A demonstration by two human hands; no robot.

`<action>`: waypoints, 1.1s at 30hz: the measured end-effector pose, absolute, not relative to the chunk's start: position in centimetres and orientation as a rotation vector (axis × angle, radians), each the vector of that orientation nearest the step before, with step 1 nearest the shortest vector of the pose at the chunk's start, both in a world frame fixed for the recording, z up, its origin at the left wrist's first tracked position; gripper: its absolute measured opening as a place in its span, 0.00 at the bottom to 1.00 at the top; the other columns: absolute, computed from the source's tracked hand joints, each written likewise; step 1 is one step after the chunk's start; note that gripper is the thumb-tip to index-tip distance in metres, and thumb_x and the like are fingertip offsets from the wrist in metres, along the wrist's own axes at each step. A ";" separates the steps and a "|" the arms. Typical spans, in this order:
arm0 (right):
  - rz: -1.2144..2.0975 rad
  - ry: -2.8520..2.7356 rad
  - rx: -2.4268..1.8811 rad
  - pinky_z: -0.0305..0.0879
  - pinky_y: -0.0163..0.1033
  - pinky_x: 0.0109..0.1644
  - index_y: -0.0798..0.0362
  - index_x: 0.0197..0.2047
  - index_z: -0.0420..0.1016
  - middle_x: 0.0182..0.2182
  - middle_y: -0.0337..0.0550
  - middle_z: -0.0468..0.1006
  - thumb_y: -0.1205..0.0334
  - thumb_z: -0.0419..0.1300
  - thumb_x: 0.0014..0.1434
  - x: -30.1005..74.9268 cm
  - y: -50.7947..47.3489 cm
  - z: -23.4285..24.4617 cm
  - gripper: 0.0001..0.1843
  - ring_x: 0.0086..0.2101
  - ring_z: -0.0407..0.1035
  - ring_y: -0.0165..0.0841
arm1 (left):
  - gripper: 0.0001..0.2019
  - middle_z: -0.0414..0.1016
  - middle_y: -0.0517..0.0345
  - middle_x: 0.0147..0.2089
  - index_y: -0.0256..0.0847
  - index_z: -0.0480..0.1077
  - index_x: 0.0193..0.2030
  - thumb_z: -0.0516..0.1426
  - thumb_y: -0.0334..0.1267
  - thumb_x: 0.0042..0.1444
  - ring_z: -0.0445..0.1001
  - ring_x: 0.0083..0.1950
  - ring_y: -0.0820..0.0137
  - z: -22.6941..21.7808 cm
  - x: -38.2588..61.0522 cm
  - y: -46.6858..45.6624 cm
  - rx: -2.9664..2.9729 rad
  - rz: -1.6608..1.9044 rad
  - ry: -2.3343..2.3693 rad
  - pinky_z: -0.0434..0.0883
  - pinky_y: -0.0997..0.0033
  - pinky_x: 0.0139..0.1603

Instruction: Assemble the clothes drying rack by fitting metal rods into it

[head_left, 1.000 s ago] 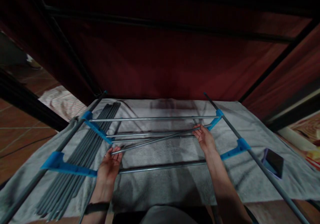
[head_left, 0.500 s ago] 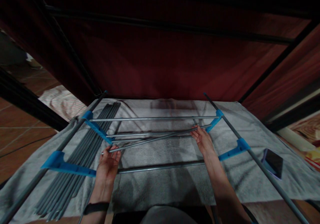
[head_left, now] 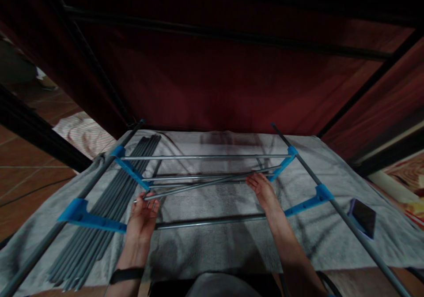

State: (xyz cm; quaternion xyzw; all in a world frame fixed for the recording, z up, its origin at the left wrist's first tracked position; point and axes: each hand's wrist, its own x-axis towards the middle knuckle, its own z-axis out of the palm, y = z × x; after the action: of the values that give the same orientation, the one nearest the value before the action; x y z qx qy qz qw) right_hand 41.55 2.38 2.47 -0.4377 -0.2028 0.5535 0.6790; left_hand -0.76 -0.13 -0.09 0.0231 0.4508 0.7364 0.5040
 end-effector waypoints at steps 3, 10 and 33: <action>1.244 -0.458 -0.988 0.80 0.43 0.44 0.47 0.35 0.77 0.32 0.38 0.84 0.55 0.81 0.42 41.5 2.3 2.6 0.21 0.36 0.81 0.37 | 0.04 0.81 0.59 0.38 0.42 0.76 0.39 0.64 0.37 0.65 0.78 0.39 0.71 0.5 -0.9 0.2 0.056 1.796 1.080 0.78 0.72 0.38; 1.244 -0.500 -1.039 0.80 0.43 0.44 0.48 0.38 0.79 0.36 0.42 0.86 0.53 0.79 0.44 41.0 1.7 2.6 0.20 0.37 0.81 0.36 | 0.02 0.81 0.60 0.38 0.44 0.77 0.43 0.63 0.37 0.65 0.77 0.37 0.71 1.7 -0.7 0.7 0.104 1.802 1.098 0.78 0.71 0.38; 0.530 -1.808 -1.602 0.73 0.46 0.53 0.45 0.45 0.79 0.44 0.45 0.84 0.60 0.50 0.70 38.0 -4.0 -5.1 0.14 0.45 0.79 0.40 | 0.10 0.81 0.58 0.36 0.45 0.78 0.46 0.54 0.37 0.70 0.77 0.36 0.70 1.6 -0.8 0.5 0.227 1.862 1.245 0.74 0.71 0.39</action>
State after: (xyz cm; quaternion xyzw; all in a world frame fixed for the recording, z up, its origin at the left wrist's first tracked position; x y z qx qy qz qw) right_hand 38.00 -4.02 -5.07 -0.6118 -0.6907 0.2023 0.3282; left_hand -0.81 0.51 1.58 0.0911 0.4991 0.7464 0.4308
